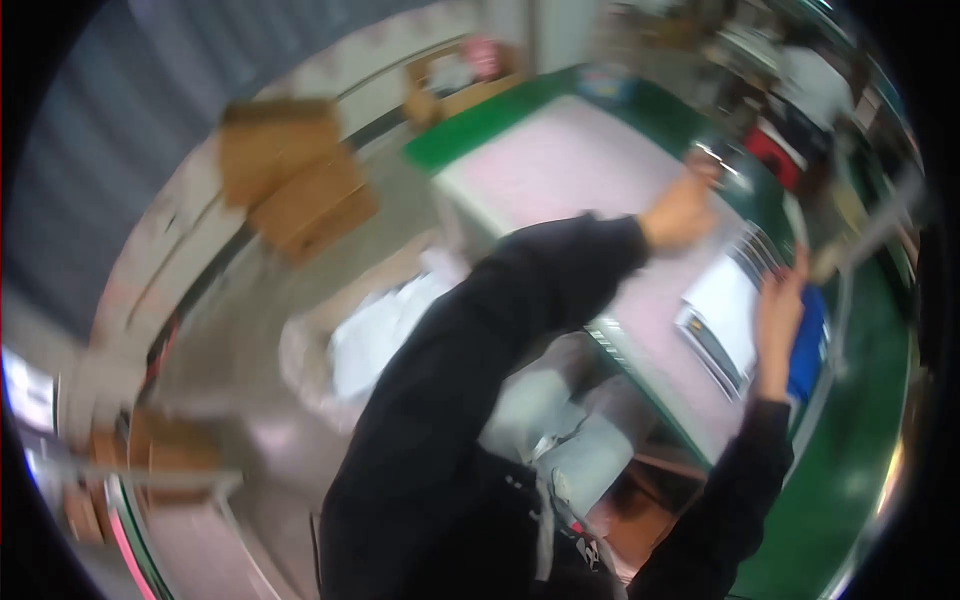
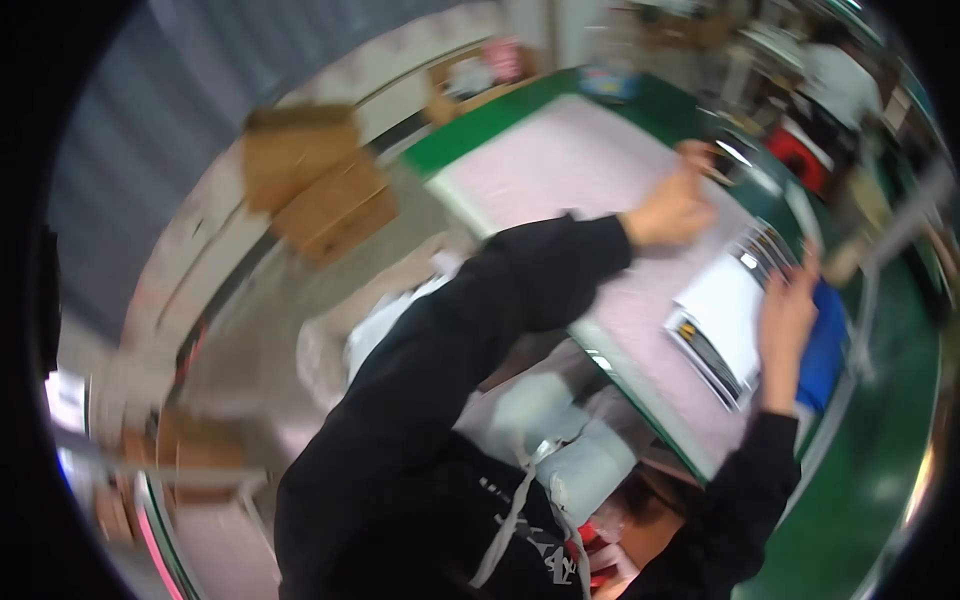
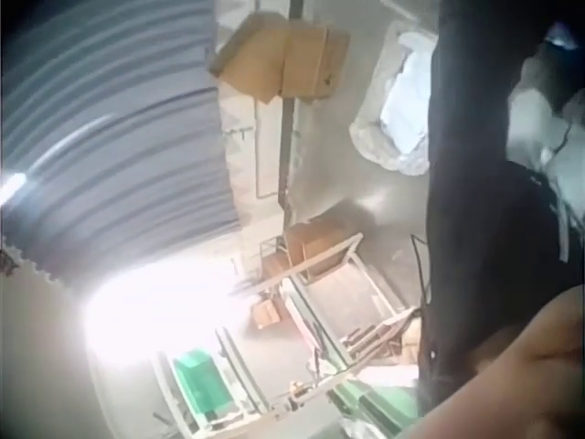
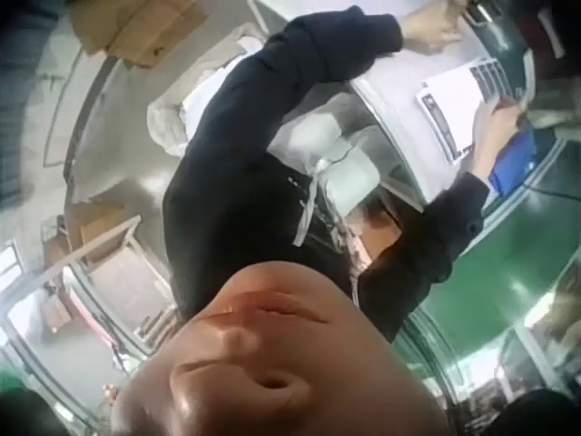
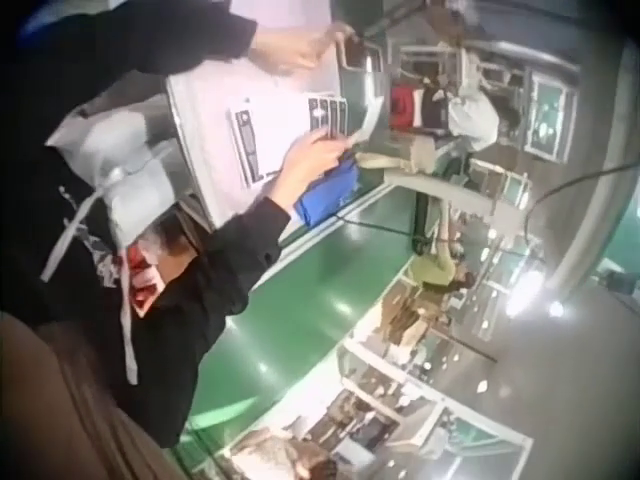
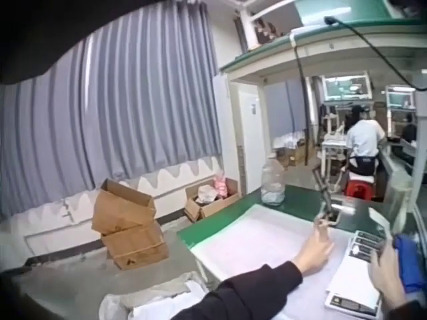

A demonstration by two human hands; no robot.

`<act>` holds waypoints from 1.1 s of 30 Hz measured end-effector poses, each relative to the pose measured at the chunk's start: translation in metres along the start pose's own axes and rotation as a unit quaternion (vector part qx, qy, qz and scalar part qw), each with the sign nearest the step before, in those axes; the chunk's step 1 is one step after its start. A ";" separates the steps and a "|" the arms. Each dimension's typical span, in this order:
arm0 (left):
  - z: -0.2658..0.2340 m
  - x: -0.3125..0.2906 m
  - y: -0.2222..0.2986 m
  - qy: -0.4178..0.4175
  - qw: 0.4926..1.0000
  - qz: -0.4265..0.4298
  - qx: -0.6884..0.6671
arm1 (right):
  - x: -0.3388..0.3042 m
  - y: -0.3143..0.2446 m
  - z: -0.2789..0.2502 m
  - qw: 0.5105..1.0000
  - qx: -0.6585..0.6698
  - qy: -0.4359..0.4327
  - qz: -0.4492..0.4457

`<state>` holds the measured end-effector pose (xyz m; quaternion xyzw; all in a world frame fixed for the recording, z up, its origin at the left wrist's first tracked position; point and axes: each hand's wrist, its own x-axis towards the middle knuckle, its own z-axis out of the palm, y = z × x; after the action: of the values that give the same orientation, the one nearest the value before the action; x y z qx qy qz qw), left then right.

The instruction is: Assembling and labeling electronic lamp components on a production line.

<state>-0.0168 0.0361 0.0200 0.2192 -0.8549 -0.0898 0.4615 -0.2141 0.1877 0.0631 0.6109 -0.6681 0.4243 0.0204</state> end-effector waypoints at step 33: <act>-0.024 -0.010 -0.073 0.182 0.946 -0.067 0.259 | -0.002 0.015 0.009 0.997 -0.017 0.050 -0.053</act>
<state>0.0288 -0.0233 -0.0004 0.4006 -0.7333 0.1453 0.5298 -0.2215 0.1822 0.0488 0.6231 -0.6402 0.4410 0.0863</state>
